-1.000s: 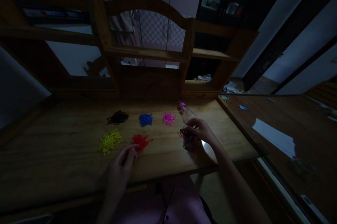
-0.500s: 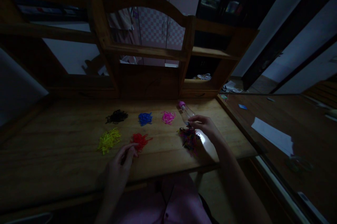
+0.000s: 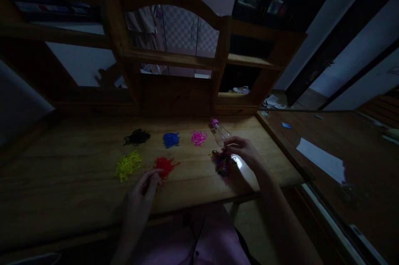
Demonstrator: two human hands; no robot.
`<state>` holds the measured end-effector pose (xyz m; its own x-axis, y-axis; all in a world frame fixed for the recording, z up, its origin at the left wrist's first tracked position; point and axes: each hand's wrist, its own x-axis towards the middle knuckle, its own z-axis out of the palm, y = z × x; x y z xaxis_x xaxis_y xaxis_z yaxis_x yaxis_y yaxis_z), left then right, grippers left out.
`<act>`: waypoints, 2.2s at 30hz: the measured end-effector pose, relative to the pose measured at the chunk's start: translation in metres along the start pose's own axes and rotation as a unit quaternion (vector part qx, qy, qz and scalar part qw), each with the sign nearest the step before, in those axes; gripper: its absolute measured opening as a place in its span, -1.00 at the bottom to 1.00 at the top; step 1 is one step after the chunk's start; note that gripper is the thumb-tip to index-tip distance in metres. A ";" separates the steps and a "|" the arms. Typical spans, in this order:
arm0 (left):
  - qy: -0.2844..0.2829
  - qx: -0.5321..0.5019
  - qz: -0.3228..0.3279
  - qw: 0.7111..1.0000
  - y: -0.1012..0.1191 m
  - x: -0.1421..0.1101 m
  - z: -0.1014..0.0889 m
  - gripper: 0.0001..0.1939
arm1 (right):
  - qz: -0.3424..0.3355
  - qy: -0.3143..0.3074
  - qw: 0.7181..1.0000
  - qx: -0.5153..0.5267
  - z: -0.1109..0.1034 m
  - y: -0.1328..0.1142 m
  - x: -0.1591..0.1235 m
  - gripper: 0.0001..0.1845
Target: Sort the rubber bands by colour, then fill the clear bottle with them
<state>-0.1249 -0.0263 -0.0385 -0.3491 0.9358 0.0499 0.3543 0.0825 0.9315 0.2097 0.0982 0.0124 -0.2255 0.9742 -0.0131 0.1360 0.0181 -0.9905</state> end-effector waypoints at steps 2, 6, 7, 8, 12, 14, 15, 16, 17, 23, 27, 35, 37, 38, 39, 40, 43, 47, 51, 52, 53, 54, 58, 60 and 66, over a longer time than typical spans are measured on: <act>-0.002 -0.005 -0.001 1.000 0.001 0.000 0.000 -0.64 | -0.008 -0.002 1.000 -0.004 -0.001 0.001 0.001 -0.71; -0.004 -0.006 -0.002 1.000 0.001 0.000 0.000 -0.65 | -0.016 0.015 0.997 -0.072 0.000 -0.002 0.005 -0.72; -0.003 -0.007 -0.001 1.000 0.001 0.000 0.000 -0.64 | -0.021 0.018 0.995 -0.100 0.002 -0.004 0.006 -0.72; -0.002 -0.007 0.001 1.000 0.001 0.000 0.000 -0.64 | -0.032 0.018 0.991 -0.132 0.004 -0.006 0.007 -0.74; -0.001 -0.012 0.004 1.000 0.001 0.000 0.001 -0.64 | -0.091 0.009 0.966 -0.242 0.012 -0.015 0.009 -0.85; -0.005 -0.013 -0.002 1.000 0.000 0.000 0.001 -0.65 | -0.073 0.010 0.967 -0.243 0.016 -0.015 0.010 -0.85; -0.005 -0.015 -0.003 1.000 0.000 0.000 0.001 -0.65 | -0.057 0.009 0.971 -0.232 0.016 -0.015 0.010 -0.84; -0.006 -0.018 -0.003 1.000 -0.001 0.000 0.001 -0.65 | -0.043 0.007 0.974 -0.220 0.017 -0.015 0.010 -0.82; -0.005 -0.020 -0.002 1.000 -0.001 0.000 0.001 -0.65 | -0.035 0.004 0.977 -0.211 0.017 -0.014 0.010 -0.81; -0.007 -0.024 -0.008 1.000 -0.001 -0.001 0.001 -0.67 | -0.054 0.006 0.962 -0.266 0.013 -0.018 0.009 -0.83; -0.009 -0.019 -0.009 1.000 0.000 0.000 0.001 -0.66 | -0.061 -0.012 0.948 -0.311 0.015 -0.024 0.009 -0.86; -0.005 -0.017 -0.002 1.000 -0.001 0.000 0.001 -0.65 | -0.044 -0.005 0.955 -0.294 0.018 -0.022 0.008 -0.87; -0.001 -0.010 0.000 1.000 -0.001 -0.001 0.001 -0.65 | -0.042 0.002 0.959 -0.281 0.016 -0.019 0.006 -0.89; 0.001 -0.008 0.001 1.000 -0.001 -0.001 0.001 -0.65 | -0.034 0.000 0.965 -0.261 0.015 -0.017 0.006 -0.89; 0.004 -0.007 0.002 1.000 -0.001 -0.001 0.001 -0.65 | -0.023 -0.006 0.973 -0.230 0.014 -0.015 0.005 -0.88; 0.006 -0.009 0.002 1.000 -0.001 0.000 0.001 -0.65 | -0.010 -0.015 0.981 -0.191 0.014 -0.013 0.005 -0.87; 0.004 -0.013 0.004 1.000 -0.002 0.001 0.001 -0.64 | 0.012 -0.035 0.995 -0.091 0.012 -0.011 0.003 -0.82; 0.005 -0.018 0.011 1.000 0.002 0.000 0.001 -0.64 | 0.002 -0.018 0.998 -0.064 0.018 -0.019 -0.002 -0.79; 0.034 -0.040 0.004 0.999 0.024 -0.012 0.009 -0.63 | -0.033 0.000 0.999 -0.031 0.039 -0.038 -0.021 -0.84; 0.026 -0.050 0.001 0.998 0.032 -0.016 0.013 -0.63 | -0.035 -0.008 0.999 -0.019 0.046 -0.043 -0.027 -0.85; 0.008 -0.063 -0.001 0.998 0.041 -0.021 0.018 -0.64 | -0.029 -0.024 0.999 -0.007 0.053 -0.047 -0.034 -0.86; -0.018 -0.078 0.001 0.997 0.050 -0.025 0.023 -0.65 | -0.025 -0.037 0.999 0.001 0.060 -0.051 -0.041 -0.85; -0.105 -0.105 0.034 0.988 0.078 -0.040 0.045 -0.68 | -0.025 -0.073 0.997 0.007 0.083 -0.060 -0.061 -0.86; -0.107 -0.107 0.054 0.987 0.082 -0.044 0.052 -0.74 | -0.029 -0.078 0.997 0.001 0.091 -0.061 -0.065 -0.89; -0.049 -0.021 0.057 0.997 0.067 -0.052 0.043 -0.78 | -0.015 -0.078 0.997 0.007 0.102 -0.053 -0.065 -0.92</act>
<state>-0.0451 -0.0549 0.0061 -0.2217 0.9673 0.1232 0.3497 -0.0390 0.9360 0.1185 0.0104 0.0522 -0.3760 0.9266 -0.0024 0.1126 0.0431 -0.9927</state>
